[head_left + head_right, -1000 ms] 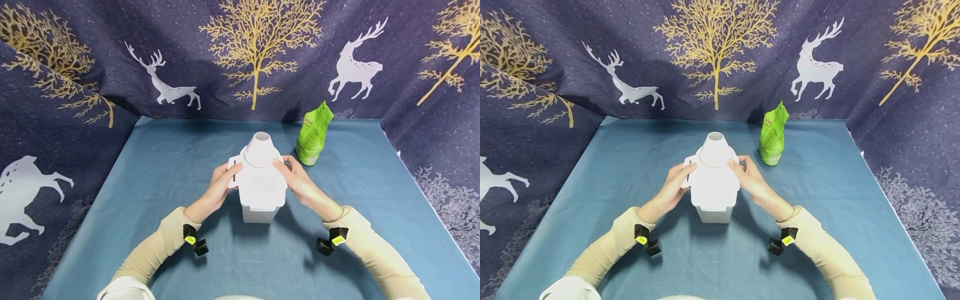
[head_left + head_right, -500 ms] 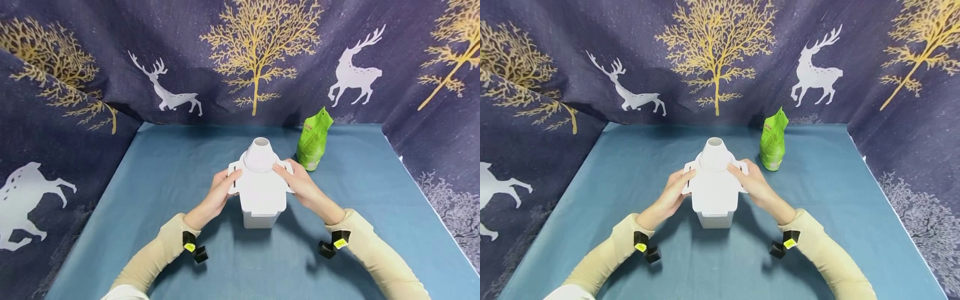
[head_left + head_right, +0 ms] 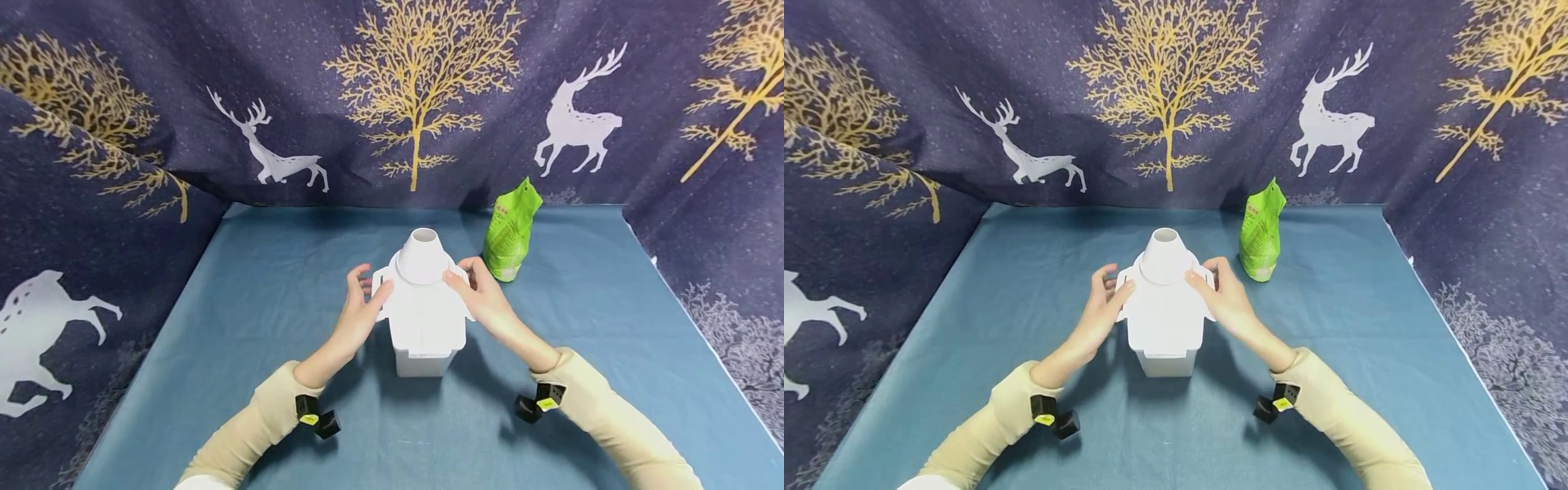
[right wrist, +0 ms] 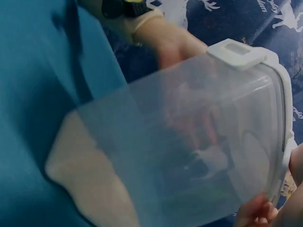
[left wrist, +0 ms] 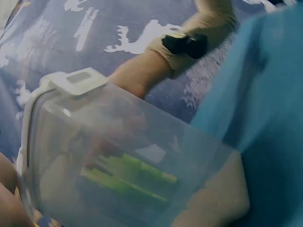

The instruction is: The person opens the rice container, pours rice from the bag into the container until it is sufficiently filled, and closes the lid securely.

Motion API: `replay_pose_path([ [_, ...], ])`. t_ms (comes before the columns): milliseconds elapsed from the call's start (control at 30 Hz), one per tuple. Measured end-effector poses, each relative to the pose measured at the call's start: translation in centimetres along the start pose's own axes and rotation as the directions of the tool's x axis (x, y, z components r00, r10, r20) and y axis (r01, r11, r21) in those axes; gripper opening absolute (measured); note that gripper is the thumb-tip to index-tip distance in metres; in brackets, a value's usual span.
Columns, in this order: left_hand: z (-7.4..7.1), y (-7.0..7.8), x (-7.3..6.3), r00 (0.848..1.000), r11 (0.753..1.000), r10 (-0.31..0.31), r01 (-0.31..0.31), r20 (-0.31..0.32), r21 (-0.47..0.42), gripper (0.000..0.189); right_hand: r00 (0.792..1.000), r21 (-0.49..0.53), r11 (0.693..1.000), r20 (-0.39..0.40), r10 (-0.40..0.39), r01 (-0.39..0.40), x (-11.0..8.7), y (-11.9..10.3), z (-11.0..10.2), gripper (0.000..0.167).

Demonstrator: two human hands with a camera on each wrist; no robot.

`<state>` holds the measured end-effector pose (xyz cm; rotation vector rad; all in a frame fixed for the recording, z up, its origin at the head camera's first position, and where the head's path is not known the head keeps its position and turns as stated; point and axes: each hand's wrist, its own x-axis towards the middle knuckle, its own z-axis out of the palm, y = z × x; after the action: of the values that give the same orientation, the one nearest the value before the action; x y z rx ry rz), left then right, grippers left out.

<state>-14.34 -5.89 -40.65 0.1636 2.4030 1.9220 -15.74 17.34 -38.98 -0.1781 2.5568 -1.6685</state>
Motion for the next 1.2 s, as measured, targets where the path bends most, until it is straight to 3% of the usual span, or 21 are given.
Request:
replay_pose_path([
  [67,0.2,0.1,-0.5,0.985,0.977,0.167,-0.159,-0.045,0.144,0.054,0.997,-0.076,0.995,-0.03,-0.068,0.066,0.1,-0.1,-0.2,0.037],
  [100,0.4,0.1,-0.8,0.964,0.945,0.26,-0.242,-0.056,0.218,0.051,0.994,-0.101,0.99,-0.037,-0.102,0.098,0.1,-0.2,-0.3,0.038],
  [167,0.6,0.0,-1.3,0.897,0.851,0.44,-0.399,-0.049,0.341,0.046,0.984,-0.125,0.978,-0.038,-0.172,0.167,0.2,-0.3,-0.5,0.041],
  [233,0.9,0.0,-1.7,0.818,0.754,0.575,-0.523,-0.013,0.397,0.043,0.972,-0.12,0.966,-0.028,-0.233,0.228,0.4,-0.5,-0.8,0.044],
  [333,1.1,0.0,-2.0,0.722,0.636,0.689,-0.644,0.063,0.426,0.045,0.957,-0.118,0.95,0.003,-0.29,0.288,0.7,-0.8,-1.0,0.049],
  [400,1.2,0.1,-2.2,0.676,0.577,0.729,-0.693,0.111,0.433,0.046,0.951,-0.126,0.942,0.026,-0.309,0.31,0.9,-1.0,-1.0,0.05],
  [467,1.3,0.3,-2.4,0.643,0.53,0.752,-0.72,0.144,0.447,0.048,0.945,-0.14,0.934,0.051,-0.323,0.327,1.0,-1.2,-1.0,0.051],
  [567,1.5,0.5,-2.9,0.617,0.486,0.768,-0.735,0.169,0.472,0.052,0.937,-0.154,0.924,0.078,-0.341,0.35,1.4,-1.3,-0.9,0.053],
  [933,2.4,1.0,-4.2,0.591,0.423,0.79,-0.72,0.165,0.551,0.059,0.901,-0.147,0.895,0.181,-0.394,0.42,3.2,-1.3,-0.8,0.057],
  [1133,3.3,1.3,-4.6,0.552,0.314,0.814,-0.68,0.18,0.663,0.056,0.898,-0.131,0.905,0.247,-0.365,0.404,3.9,-1.8,-0.7,0.062],
  [1200,3.6,1.3,-4.6,0.545,0.294,0.82,-0.663,0.175,0.688,0.053,0.899,-0.156,0.904,0.26,-0.351,0.398,4.1,-1.9,-0.8,0.063],
])
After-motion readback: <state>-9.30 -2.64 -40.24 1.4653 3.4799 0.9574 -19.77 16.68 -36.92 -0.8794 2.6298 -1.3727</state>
